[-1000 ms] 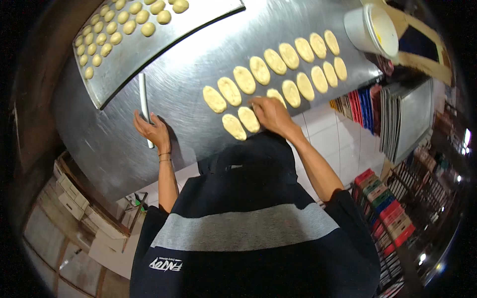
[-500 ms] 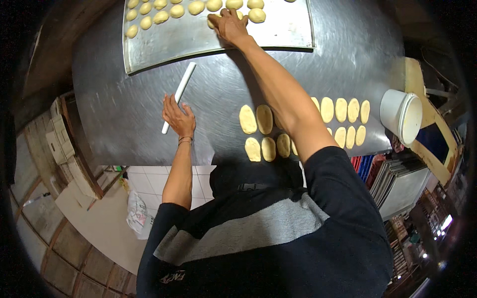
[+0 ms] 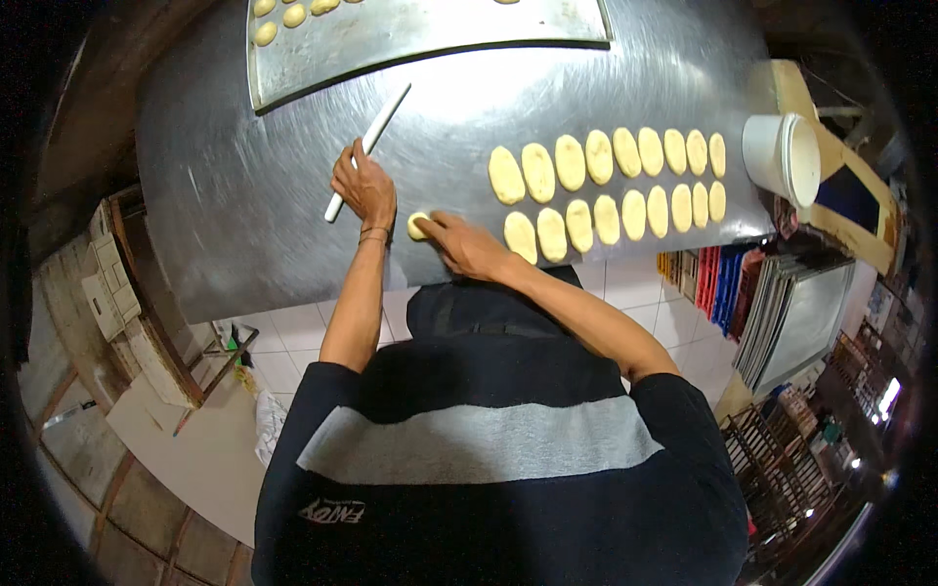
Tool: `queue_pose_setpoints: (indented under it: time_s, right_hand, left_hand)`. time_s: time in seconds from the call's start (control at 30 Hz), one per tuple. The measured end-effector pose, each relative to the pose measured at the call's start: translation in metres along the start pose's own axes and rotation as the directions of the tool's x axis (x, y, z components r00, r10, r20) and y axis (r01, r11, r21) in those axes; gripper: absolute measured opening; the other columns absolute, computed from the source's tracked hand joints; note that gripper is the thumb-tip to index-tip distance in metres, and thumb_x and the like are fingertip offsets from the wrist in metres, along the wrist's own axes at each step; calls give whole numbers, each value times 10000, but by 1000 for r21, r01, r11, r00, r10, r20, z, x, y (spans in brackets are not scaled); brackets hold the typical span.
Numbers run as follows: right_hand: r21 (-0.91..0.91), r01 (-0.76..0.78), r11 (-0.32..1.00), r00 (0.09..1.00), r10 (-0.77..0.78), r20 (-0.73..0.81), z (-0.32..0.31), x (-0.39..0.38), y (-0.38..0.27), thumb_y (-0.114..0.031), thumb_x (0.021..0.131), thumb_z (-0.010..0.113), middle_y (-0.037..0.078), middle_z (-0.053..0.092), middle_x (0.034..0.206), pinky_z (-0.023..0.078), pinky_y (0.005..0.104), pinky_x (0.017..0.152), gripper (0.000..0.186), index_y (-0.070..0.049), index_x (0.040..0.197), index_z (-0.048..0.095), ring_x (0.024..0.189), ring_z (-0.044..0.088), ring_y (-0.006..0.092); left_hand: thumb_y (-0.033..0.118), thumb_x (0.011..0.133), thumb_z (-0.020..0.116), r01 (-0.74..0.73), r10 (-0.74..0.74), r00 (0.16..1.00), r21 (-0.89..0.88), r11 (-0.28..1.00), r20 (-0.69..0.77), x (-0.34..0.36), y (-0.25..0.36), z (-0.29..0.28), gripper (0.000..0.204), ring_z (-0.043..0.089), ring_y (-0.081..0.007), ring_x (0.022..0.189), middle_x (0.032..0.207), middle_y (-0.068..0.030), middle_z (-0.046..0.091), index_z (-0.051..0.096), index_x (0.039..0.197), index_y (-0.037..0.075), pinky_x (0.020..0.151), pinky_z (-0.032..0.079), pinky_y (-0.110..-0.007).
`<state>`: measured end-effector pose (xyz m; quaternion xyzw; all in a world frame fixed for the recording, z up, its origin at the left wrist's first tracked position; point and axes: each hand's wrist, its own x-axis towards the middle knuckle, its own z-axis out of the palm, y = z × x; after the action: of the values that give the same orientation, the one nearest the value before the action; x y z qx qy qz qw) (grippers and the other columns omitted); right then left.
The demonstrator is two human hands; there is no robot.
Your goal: Roll out small balls of dough into oval shapes on a metal table using a rolling pin.
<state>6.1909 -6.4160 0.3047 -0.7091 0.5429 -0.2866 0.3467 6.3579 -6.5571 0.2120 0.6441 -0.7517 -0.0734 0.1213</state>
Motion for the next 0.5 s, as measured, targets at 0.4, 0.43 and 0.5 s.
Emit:
queue_pose_setpoints:
  time_s: [0.4,0.43,0.5]
  right_hand:
    - [-318,-246,916,958,179,-225,30,-40,27,-28,825,724,246,616,1183,505,539,900,379,-6,1200,670,1133,611,461]
    - [-381,-256,888,951,161,-263,35,-43,30,-79,796,772,224,642,1148,492,526,908,346,-29,1131,703,1141,611,437]
    - [-222,-327,919,945,312,-101,48,-49,29,-58,781,762,206,675,1100,477,497,962,289,-12,1063,722,1136,597,423]
  left_hand:
    - [87,870,719,-336,577,783,-625,705,231,-48,-9,-61,199,674,-466,1004,1014,-251,739,758,1055,25,948,522,-504]
    - [57,838,728,-233,599,725,-698,677,339,-57,-10,-59,215,646,-458,1036,1073,-243,729,757,1047,15,1018,487,-488]
    - [6,832,699,-275,600,760,-714,644,248,-81,-10,-57,207,649,-472,1025,1067,-247,718,745,1034,-1,966,509,-514]
